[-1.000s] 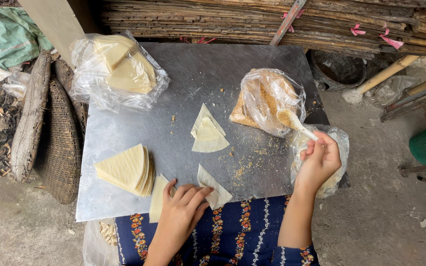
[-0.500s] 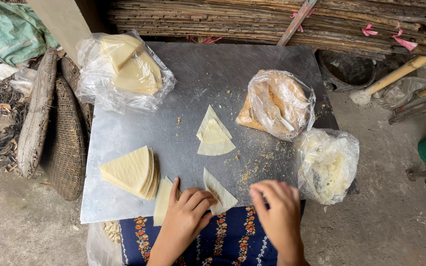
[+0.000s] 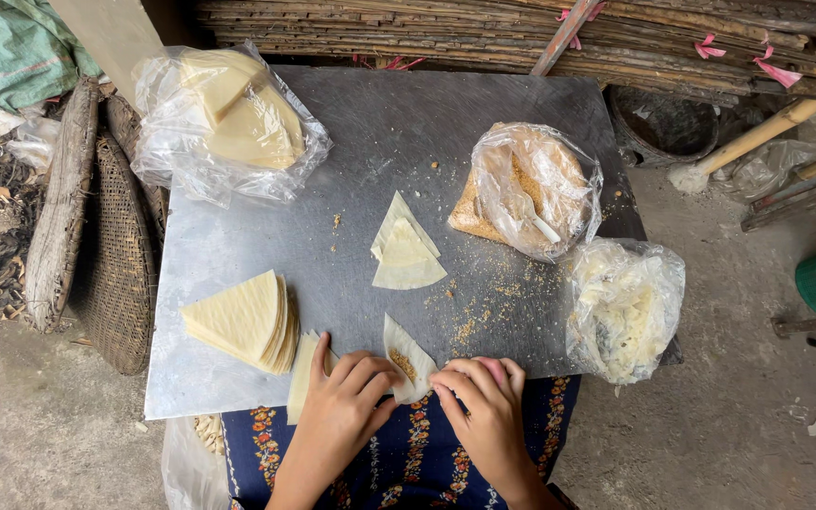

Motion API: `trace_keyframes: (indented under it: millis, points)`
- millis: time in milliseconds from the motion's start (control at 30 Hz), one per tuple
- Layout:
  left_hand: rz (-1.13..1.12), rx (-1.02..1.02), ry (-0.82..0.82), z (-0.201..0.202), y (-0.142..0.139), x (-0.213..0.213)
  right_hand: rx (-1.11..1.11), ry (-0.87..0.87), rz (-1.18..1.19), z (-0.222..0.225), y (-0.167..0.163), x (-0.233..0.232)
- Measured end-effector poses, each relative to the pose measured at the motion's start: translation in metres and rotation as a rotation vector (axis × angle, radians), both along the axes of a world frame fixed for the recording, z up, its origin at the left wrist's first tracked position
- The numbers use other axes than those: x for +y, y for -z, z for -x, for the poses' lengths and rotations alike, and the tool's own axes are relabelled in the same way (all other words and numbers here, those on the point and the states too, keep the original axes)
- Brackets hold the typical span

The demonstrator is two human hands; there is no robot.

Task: The person fills triangular pastry sheets with a grainy mixture using a spoon, then folds and seals them into samosas. The finished samosas are stacked on the table.

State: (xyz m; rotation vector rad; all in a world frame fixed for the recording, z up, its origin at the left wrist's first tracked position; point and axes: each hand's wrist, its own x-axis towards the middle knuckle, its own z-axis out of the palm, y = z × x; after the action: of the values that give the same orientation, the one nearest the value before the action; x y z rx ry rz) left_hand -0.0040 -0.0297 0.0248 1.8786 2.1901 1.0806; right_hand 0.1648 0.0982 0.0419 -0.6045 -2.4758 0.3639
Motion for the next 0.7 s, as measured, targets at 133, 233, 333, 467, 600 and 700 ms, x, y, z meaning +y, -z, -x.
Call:
trace_keyframes:
  millis: [133, 233, 333, 467, 600, 700]
  points:
    - [-0.023, 0.010, -0.012, -0.0008, -0.0001, -0.0006, -0.009, -0.012, 0.019, 0.0010, -0.0017, 0.0013]
    - [-0.024, 0.007, -0.004, 0.0007, 0.0014, 0.0000, -0.029, -0.037, 0.012, 0.0026, -0.0043, 0.0031]
    - [-0.026, 0.016, -0.010, 0.0005, 0.0035, 0.0002, -0.041, -0.059, 0.011, 0.0038, -0.0074, 0.0042]
    - [-0.031, 0.031, -0.014, -0.0022, 0.0048, 0.0005, -0.036, -0.082, 0.008, 0.0030, -0.0100, 0.0050]
    - [-0.046, 0.029, -0.017, -0.0035, 0.0039, 0.0006, 0.008, -0.069, -0.029, 0.0033, -0.0060, 0.0057]
    - [-0.041, 0.032, -0.022, -0.0029, 0.0032, 0.0009, 0.046, -0.047, -0.020, 0.0036, -0.0008, 0.0050]
